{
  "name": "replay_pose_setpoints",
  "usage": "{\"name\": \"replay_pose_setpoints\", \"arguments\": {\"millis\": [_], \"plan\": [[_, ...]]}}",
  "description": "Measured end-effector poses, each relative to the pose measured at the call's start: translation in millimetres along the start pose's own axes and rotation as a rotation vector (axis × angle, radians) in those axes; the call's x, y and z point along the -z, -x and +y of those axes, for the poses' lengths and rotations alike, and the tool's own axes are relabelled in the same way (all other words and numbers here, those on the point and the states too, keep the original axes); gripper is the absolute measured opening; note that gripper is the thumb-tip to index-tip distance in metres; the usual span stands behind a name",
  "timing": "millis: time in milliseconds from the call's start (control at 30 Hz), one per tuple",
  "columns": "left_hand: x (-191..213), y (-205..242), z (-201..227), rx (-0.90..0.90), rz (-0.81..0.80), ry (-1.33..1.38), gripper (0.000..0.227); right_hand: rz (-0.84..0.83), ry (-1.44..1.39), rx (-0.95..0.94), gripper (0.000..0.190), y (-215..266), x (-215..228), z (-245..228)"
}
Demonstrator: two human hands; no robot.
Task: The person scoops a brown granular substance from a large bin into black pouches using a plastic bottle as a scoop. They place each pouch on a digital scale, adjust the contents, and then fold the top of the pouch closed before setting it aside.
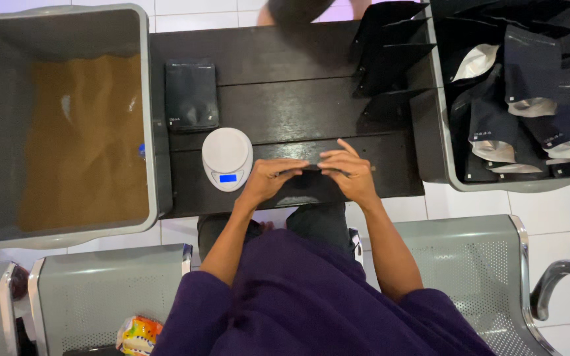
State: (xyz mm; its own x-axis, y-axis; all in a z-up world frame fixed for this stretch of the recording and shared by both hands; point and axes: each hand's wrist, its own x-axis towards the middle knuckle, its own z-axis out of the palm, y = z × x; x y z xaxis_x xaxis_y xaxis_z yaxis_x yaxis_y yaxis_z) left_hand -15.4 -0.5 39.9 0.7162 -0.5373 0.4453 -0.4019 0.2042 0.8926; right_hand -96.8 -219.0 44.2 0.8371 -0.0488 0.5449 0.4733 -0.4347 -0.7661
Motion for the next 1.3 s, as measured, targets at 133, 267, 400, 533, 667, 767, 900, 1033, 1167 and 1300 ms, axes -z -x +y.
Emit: {"name": "replay_pose_setpoints", "arguments": {"millis": [133,267,400,533,667,767,900,1033,1167,1300], "plan": [[0,2,-1,-0.011,0.005,-0.072,0.020,0.021,0.016,0.011,0.008,-1,-2,-3],[1,3,0,0.005,-0.006,-0.040,0.025,0.004,-0.038,-0.031,0.010,1,-2,1],[-5,9,-8,0.035,0.000,-0.067,0.023,0.000,-0.016,-0.054,0.011,7,-5,6],[-6,13,2,0.047,0.017,-0.154,0.042,0.079,0.015,-0.181,0.030,17,-15,10],[-13,42,-34,0.219,-0.010,-0.225,0.069,-0.013,-0.122,-0.441,0.106,46,-30,32],[-23,50,-52,0.306,0.051,-0.228,0.062,0.029,-0.103,-0.572,0.101,69,-42,55],[-37,41,-57,0.342,0.129,-0.254,0.057,0.225,-0.163,-0.615,0.090,77,-50,62],[-62,15,-77,0.267,0.097,-0.343,0.058,0.303,0.089,-0.704,0.086,72,-28,66],[-106,-22,-102,0.248,0.044,-0.333,0.064,0.413,0.298,-0.588,0.070,62,11,88],[-151,-63,-125,0.161,0.012,-0.302,0.064,0.522,0.205,-0.564,0.073,66,48,124]]}}
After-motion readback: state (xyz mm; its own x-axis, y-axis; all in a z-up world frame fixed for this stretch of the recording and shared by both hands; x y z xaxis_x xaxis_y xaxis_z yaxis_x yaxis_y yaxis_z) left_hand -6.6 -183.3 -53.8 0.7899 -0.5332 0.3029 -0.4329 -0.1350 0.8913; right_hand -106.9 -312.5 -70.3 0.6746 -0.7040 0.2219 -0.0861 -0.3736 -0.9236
